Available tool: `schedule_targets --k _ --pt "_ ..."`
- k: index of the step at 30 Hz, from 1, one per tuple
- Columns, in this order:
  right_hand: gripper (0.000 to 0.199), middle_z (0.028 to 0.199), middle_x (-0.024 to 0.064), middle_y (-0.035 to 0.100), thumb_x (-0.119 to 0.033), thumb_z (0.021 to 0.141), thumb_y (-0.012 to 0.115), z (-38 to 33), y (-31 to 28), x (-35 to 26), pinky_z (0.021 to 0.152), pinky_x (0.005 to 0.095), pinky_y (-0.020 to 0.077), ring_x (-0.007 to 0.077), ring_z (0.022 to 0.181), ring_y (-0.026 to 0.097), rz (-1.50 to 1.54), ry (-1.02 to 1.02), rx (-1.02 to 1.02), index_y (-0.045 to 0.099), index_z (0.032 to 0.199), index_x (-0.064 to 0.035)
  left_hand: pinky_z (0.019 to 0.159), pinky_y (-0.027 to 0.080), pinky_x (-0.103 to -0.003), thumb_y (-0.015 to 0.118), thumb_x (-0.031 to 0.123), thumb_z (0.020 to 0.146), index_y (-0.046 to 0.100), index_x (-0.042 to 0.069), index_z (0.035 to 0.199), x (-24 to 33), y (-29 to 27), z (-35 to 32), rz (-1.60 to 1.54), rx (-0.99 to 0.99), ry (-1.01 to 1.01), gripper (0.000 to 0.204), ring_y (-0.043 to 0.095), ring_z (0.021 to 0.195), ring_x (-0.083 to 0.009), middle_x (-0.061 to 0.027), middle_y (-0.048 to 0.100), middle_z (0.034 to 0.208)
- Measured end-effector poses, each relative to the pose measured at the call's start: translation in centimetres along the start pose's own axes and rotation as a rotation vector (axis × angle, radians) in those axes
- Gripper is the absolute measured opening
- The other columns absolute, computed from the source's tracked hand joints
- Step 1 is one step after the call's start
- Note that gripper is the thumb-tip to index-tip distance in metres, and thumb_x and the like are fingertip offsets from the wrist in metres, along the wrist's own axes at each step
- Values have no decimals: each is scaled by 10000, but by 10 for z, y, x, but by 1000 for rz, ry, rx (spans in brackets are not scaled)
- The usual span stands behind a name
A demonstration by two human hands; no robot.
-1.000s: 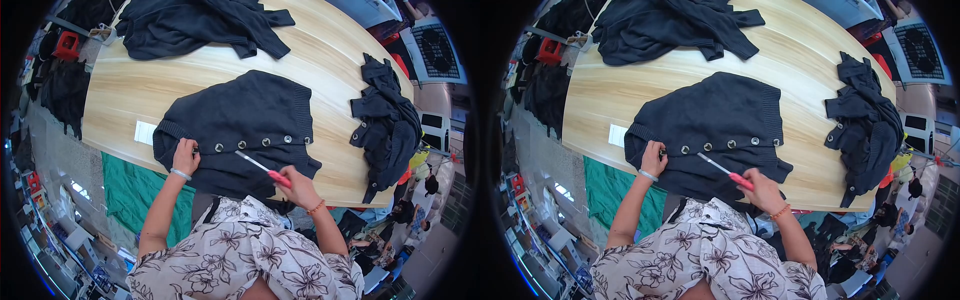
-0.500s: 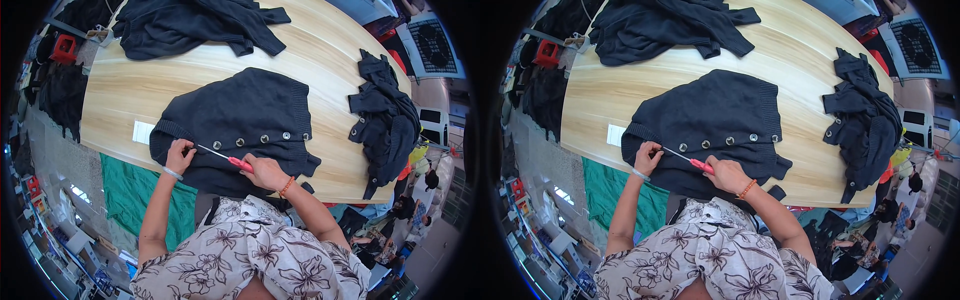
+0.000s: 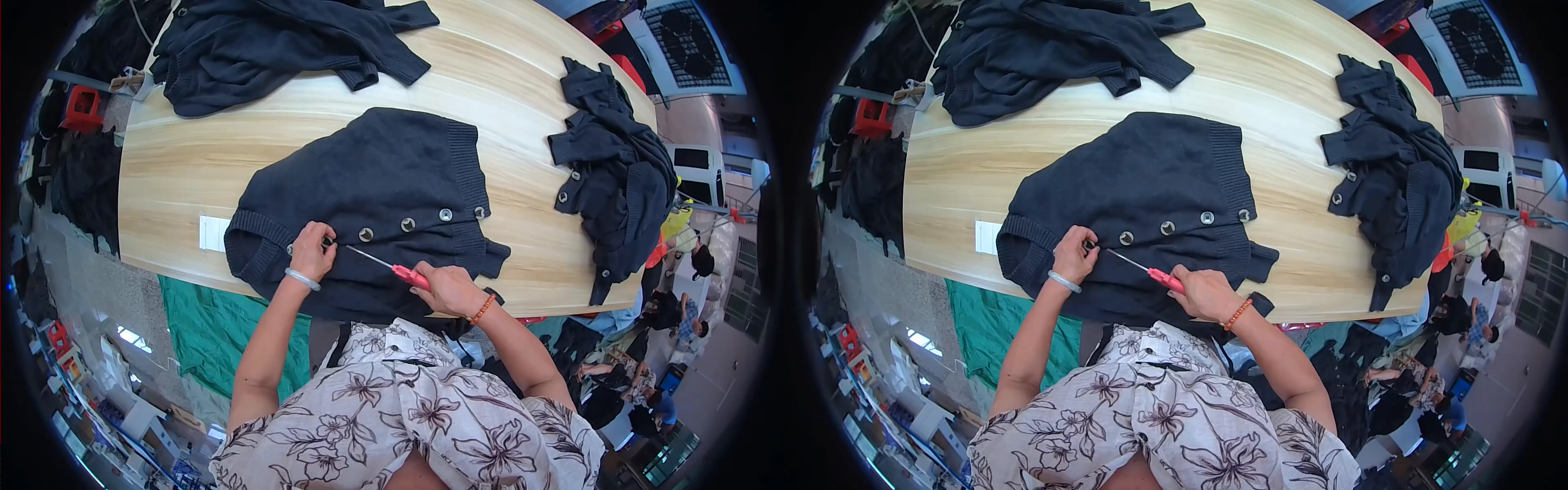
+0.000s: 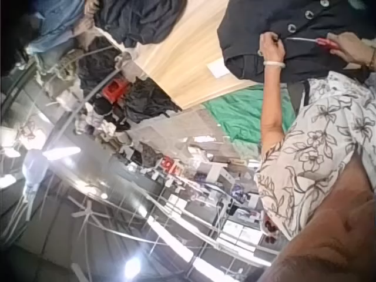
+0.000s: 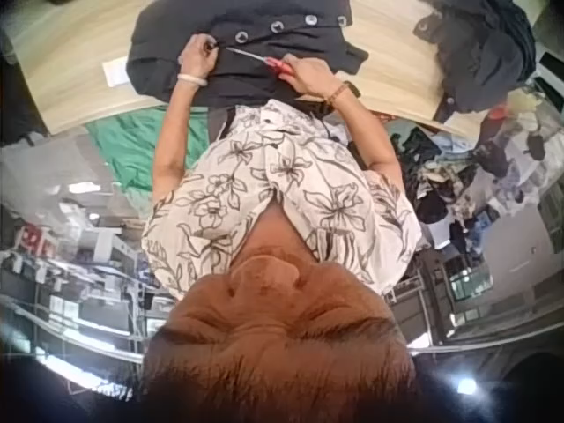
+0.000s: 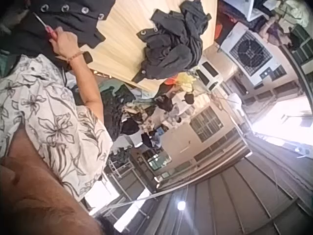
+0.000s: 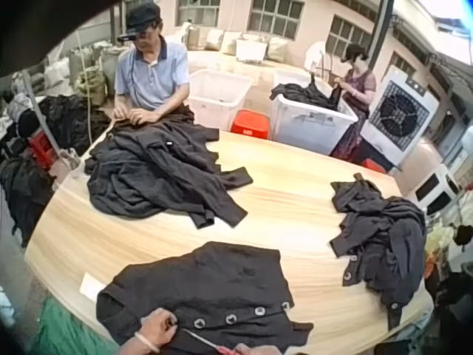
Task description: Trimming loose threads and inspecting metal grommets on black sweaters.
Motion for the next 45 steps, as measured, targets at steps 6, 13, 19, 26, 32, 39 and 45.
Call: schedule_targets --k 6,13,19,26,32,39,45 --pt "336 827 230 660 -312 902 621 8 3 -10 766 493 495 412 848 648 78 -82 -29 539 1072 -34 628 495 -281 623 -55 768 648 4 927 -11 -5 -2 -321 -80 -116 171 614 673 -195 -102 620 861" --pt "318 855 204 663 -306 905 622 -15 2 10 770 475 496 392 858 650 167 -39 -12 541 1097 -65 769 483 -361 669 4 753 658 40 1038 15 -3 -1 48 33 89 287 613 907 -255 -95 628 976" --pt "287 843 183 643 -299 912 621 -38 10 43 750 463 493 361 842 636 172 79 162 541 1092 -91 757 496 -402 756 23 679 604 52 1099 66 34 14 142 -12 276 448 580 899 -311 -118 562 990" --pt "295 772 196 664 -319 891 635 -36 7 45 696 488 506 399 774 659 80 78 137 577 1019 -60 608 488 -365 659 3 682 560 30 857 42 45 30 9 10 255 203 581 683 -295 -111 529 791" --pt "326 782 205 664 -342 879 640 -28 11 40 707 489 508 405 782 655 82 19 119 597 1006 -46 562 472 -330 654 -2 663 545 18 803 39 34 30 -173 -174 83 179 549 622 -265 -92 526 777" --pt "307 816 190 665 -355 904 617 -52 15 57 739 479 503 388 828 652 174 71 104 595 1045 -84 751 408 -387 793 103 618 588 96 798 60 39 27 233 -117 324 272 523 889 -279 -56 544 898" --pt "288 818 190 651 -344 921 598 -72 10 78 740 488 495 382 830 642 175 167 246 577 1047 -86 796 490 -409 782 68 668 578 58 1058 107 76 48 22 -14 306 440 566 947 -333 -118 551 969"
Point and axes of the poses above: each hand's wrist, its own z-axis towards the middle knuckle, its own y-axis out of the palm, x = y × z, the point moved 2 cm from there along z, towards the middle knuckle
